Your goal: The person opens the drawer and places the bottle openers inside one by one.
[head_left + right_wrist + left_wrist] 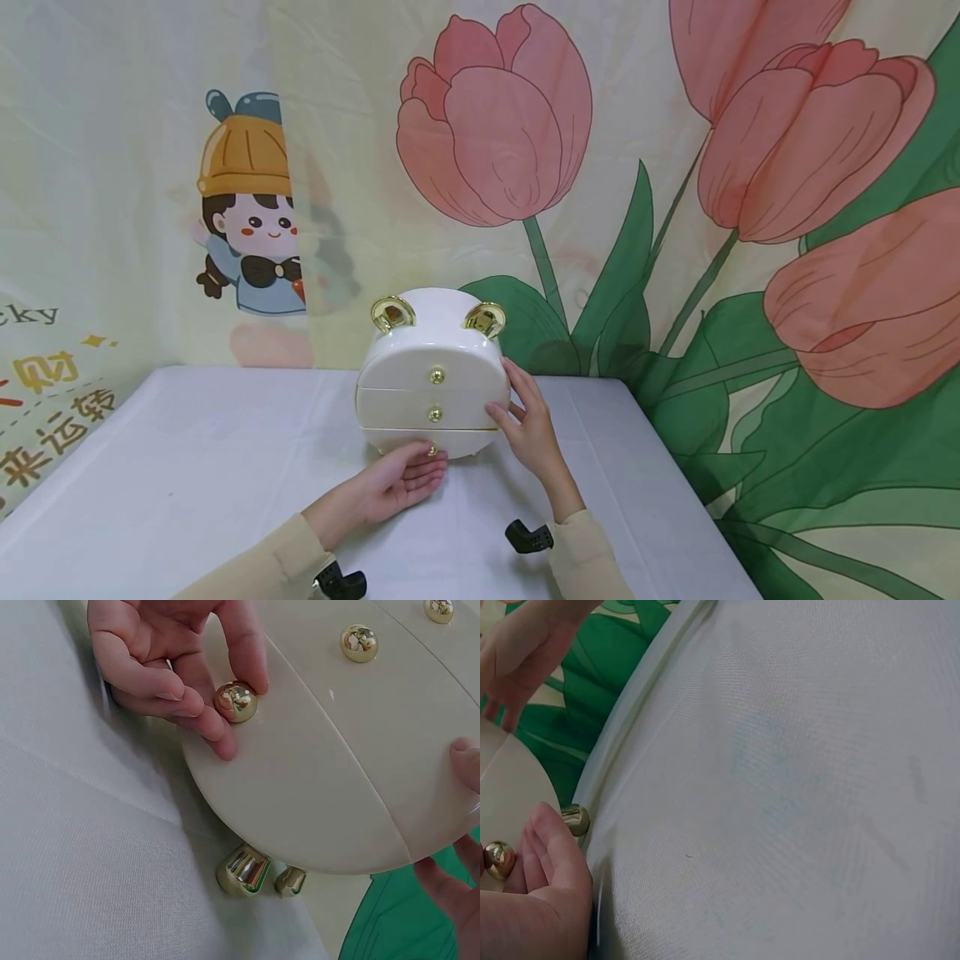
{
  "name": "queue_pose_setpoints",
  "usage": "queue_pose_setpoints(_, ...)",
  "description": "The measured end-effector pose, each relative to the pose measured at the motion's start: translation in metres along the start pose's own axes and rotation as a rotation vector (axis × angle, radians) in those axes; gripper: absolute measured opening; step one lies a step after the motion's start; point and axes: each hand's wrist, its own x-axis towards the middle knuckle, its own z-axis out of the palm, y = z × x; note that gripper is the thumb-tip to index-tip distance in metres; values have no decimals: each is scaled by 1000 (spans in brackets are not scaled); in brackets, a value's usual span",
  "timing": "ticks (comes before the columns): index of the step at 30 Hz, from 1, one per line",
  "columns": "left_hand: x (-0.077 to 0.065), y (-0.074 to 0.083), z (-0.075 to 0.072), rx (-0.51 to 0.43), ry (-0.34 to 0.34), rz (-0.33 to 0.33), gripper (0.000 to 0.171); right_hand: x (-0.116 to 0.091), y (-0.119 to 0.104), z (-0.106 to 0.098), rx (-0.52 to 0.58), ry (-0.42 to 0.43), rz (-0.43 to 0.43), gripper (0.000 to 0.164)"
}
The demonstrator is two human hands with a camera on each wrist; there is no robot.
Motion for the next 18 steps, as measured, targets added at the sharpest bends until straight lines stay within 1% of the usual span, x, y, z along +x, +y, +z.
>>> queue_pose_setpoints(7, 2, 2, 1, 11, 13, -2, 50, 0, 2, -1, -6, -3, -7, 75)
queue_pose_setpoints(18, -1, 3, 1, 35, 0, -4, 57, 0, 2, -2, -11, -14, 10, 75)
